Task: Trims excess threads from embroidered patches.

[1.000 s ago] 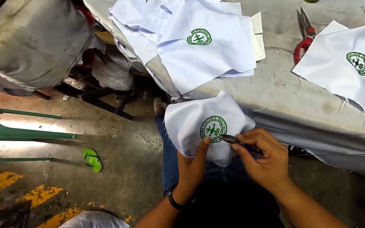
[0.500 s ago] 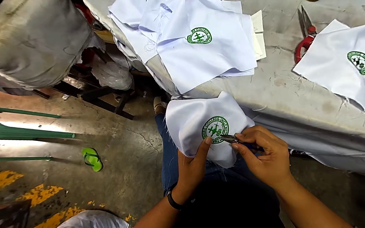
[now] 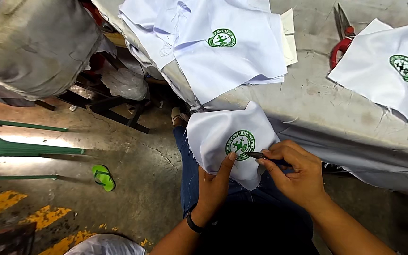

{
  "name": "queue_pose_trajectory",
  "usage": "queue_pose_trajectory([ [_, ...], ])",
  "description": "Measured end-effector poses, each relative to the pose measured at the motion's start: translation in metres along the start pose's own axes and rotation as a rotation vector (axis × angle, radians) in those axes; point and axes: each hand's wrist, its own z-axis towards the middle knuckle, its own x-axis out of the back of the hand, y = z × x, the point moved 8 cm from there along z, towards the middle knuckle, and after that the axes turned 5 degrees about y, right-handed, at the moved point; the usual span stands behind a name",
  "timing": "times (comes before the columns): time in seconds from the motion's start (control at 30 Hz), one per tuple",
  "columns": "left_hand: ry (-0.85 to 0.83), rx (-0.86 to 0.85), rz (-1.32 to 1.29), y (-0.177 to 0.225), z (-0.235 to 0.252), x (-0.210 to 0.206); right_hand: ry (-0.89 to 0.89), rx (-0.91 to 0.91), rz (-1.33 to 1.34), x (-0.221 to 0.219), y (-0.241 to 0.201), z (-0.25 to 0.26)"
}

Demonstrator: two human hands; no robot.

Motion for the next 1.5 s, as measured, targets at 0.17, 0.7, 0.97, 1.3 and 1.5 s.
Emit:
queue_pose_trajectory([
  [0.17,-0.008,0.001,-0.002,0.001,0.001,-0.001,0.006,-0.011,0.029,-0.001,0.000,0.000],
  [0.7,-0.030,0.052,-0.008,0.005,0.005,-0.001,0.085,0.023,-0.034,0.015,-0.007,0.006],
  [0.97,-0.047,0.018,0.017,0.008,0.003,-0.001,0.067,0.087,-0.071,0.015,-0.013,0.012],
  [1.3,-0.055,0.024,0.013,0.007,0.004,0.000,0.057,0.113,-0.067,0.013,-0.013,0.013],
  [1.5,-0.049,0.034,0.017,0.006,0.004,0.001,0.065,0.109,-0.065,0.012,-0.012,0.012],
])
